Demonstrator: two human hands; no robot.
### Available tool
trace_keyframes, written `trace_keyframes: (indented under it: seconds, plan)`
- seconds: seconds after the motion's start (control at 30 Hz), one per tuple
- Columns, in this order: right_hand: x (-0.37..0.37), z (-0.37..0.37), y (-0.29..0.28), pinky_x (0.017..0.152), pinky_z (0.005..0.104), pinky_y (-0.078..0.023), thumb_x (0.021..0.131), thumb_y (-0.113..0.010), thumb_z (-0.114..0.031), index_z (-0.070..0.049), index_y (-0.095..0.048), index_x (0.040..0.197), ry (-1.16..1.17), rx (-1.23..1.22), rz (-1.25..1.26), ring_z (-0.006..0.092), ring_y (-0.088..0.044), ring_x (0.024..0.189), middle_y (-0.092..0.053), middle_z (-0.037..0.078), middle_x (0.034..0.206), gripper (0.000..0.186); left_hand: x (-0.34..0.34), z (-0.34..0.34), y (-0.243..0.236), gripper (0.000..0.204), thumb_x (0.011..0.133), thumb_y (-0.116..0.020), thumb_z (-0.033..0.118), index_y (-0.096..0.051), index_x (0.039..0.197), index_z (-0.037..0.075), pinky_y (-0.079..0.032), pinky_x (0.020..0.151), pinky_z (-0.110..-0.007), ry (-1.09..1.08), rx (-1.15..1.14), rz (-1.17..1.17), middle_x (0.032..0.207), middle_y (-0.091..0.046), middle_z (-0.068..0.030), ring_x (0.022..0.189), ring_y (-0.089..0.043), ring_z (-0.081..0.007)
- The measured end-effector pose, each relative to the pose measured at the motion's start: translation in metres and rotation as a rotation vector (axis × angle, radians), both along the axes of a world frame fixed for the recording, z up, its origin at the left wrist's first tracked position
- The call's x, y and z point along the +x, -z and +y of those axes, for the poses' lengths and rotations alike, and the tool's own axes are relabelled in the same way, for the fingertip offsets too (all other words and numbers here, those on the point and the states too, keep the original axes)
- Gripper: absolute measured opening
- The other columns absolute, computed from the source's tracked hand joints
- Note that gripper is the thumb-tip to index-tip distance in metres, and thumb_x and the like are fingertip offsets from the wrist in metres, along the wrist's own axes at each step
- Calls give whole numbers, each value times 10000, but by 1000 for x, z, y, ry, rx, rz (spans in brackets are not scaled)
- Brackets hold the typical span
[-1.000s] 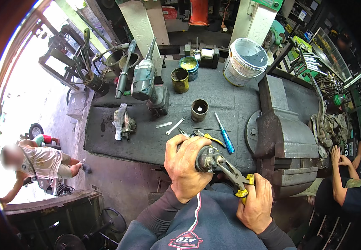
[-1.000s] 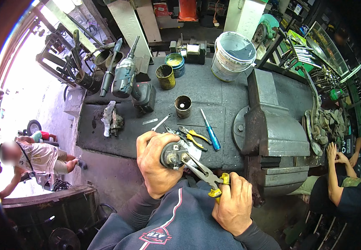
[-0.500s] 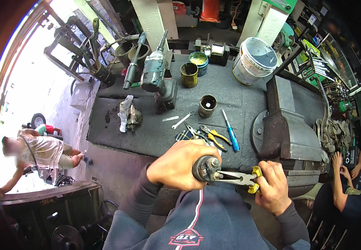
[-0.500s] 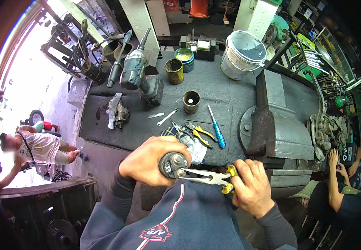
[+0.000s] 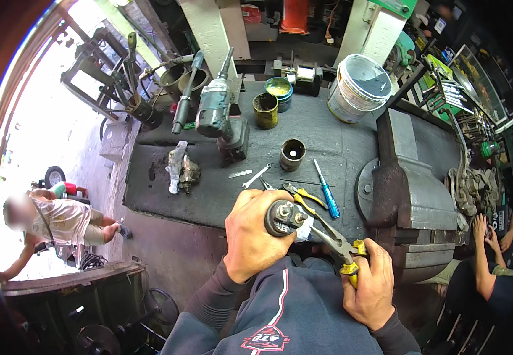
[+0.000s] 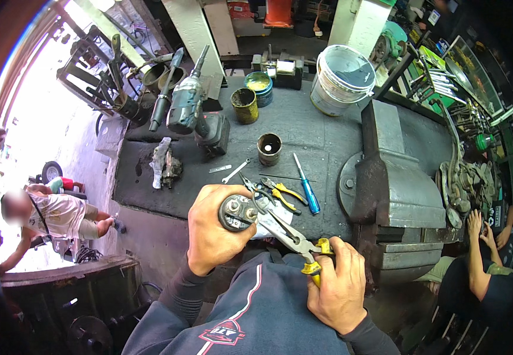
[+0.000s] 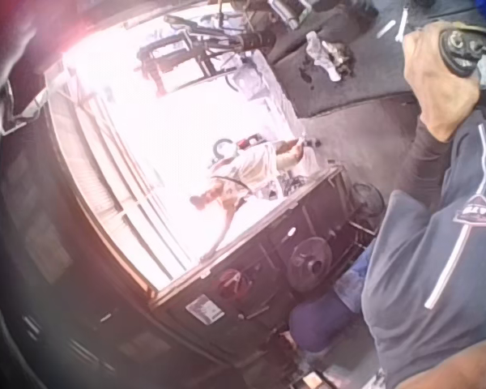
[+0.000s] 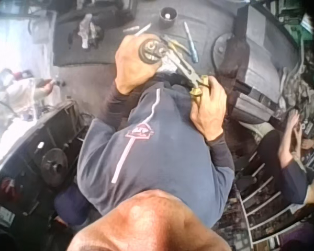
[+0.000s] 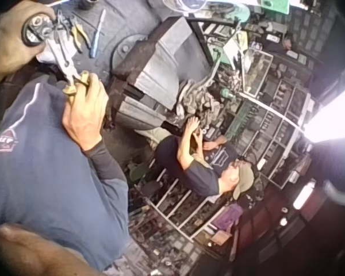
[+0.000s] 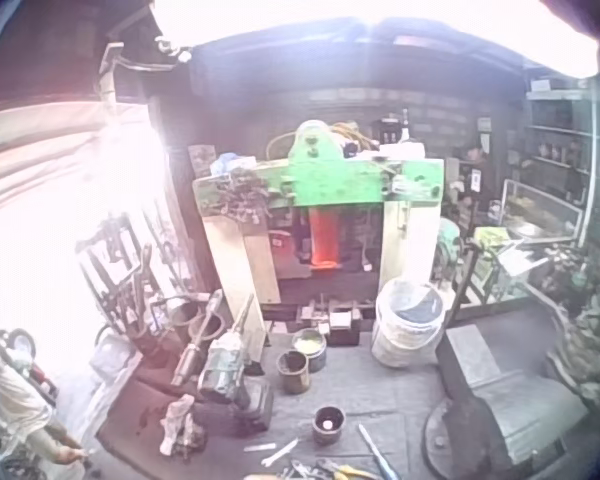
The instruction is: The person uses pliers to manipulate a small metal component held in their left hand. They repeatedly squeeze and adjust the part while standing at a workbench in a workshop.
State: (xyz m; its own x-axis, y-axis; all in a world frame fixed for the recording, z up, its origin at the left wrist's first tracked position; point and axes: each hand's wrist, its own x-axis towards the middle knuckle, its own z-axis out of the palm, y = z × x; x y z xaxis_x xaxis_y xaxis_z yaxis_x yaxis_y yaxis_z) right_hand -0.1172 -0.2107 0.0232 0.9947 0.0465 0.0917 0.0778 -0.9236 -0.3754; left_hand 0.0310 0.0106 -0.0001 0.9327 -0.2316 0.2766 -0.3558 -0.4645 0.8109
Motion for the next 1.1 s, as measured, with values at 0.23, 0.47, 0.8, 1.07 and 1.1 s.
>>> trace_keyframes:
  seconds: [0.23,0.47,0.8,1.07,1.1]
  plan:
    - [-3,9,2,1070,551,-462,717,-862,-97,12,-704,1208,25,8,-17,465,-587,1277,-569,263,1417,527,-2,-11,0,468,639,-903,23,-768,1081,96,-548,902,-427,-82,68,-186,1003,-728,-78,1028,-659,-323]
    - [-4,16,6,1074,554,-458,707,-857,-96,22,-688,1218,27,4,-5,471,-581,1275,-564,280,1421,551,-5,-14,6,560,599,-882,71,-761,1143,136,-526,935,-443,-125,97,-276,1028,-765,-40,1046,-649,-332]
    - [-6,17,14,996,566,-489,693,-762,11,70,-597,1163,-25,28,-20,503,-583,1169,-549,331,1367,502,-11,-16,7,515,611,-876,79,-763,1112,127,-519,934,-436,-156,106,-367,1049,-781,-40,1038,-646,-331]
    - [4,-3,17,943,559,-521,623,-731,51,64,-611,1076,-115,24,-111,508,-611,1098,-578,336,1305,469,-2,-4,-12,450,590,-900,54,-768,1017,110,-542,876,-424,27,100,-256,959,-762,-46,978,-659,-325]
    - [6,-6,15,940,560,-523,618,-730,51,63,-613,1058,-128,16,-127,508,-617,1092,-583,335,1299,455,-1,-3,-14,446,587,-898,58,-769,1011,111,-546,870,-424,45,94,-242,953,-759,-47,974,-662,-323]
